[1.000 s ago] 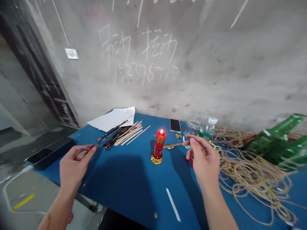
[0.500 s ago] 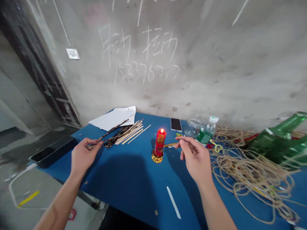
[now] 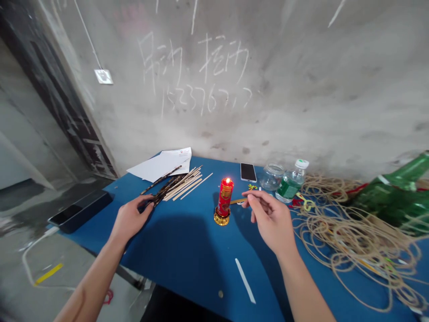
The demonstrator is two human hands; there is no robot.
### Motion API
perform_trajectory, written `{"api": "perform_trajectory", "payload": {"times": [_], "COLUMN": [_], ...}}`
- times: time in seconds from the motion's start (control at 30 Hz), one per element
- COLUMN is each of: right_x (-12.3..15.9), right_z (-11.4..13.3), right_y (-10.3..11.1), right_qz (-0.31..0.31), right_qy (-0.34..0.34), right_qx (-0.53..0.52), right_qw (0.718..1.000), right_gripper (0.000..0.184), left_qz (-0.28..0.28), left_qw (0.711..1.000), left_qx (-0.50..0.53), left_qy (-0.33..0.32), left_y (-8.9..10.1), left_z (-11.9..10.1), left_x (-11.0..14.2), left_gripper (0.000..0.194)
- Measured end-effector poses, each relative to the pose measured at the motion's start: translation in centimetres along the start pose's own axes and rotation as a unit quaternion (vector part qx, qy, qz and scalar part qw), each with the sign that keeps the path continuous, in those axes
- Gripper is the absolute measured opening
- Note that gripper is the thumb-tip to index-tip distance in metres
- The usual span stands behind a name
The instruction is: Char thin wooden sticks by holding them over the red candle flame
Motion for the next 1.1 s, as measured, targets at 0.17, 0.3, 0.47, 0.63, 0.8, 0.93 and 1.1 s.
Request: {"api": "perform_trajectory", "payload": {"times": [0.17, 0.3, 0.47, 0.63, 0.8, 0.93, 1.1], "right_x": [0.0, 0.0, 0.0, 0.0, 0.0, 0.1, 0.2], "right_z": [-0.3, -0.3, -0.5, -0.5, -0.1, -0.2, -0.9], "right_y": [0.0, -0.2, -0.6, -0.5, -0.5, -0.7, -1.1], "right_qz": [0.005, 0.009, 0.02, 0.017, 0.016, 0.021, 0.032], "right_qy": [0.001, -0.004, -0.014, -0.016, -0.011, -0.011, -0.014], "right_qx": [0.018, 0.022, 0.017, 0.021, 0.028, 0.029, 0.024], "right_qw": [1.0, 1.0, 1.0, 0.999, 0.999, 0.999, 0.999], "right_gripper": [0.032, 0.033, 0.034, 0.033, 0.034, 0.034, 0.035], "left_qz": [-0.038, -0.042, -0.023, -0.028, -0.063, -0.071, -0.052], "left_qw": [0.999, 0.996, 0.997, 0.997, 0.997, 0.997, 0.998], "left_qx": [-0.036, -0.07, -0.058, -0.024, 0.014, 0.017, 0.028], "left_qy": [-0.008, 0.035, 0.049, 0.065, 0.036, 0.026, 0.017], "left_y": [0.9, 1.3, 1.1, 1.2, 1.9, 2.1, 1.5], "left_z": [-0.4, 0.3, 0.9, 1.1, 0.3, 0.0, 0.3], "left_x": [0.2, 0.4, 0.4, 0.6, 0.5, 0.7, 0.1], "left_gripper": [0.026, 0.027, 0.036, 0.032, 0.029, 0.026, 0.025]}}
Point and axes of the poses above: each hand's wrist, its own x-axis away from the middle knuckle, its own y-axis out of the back of the hand, z = x × y, the point moved 9 cm from there along -x, towards the middle knuckle, and after that the axes turned 11 degrees about x, right-handed, at the moved point
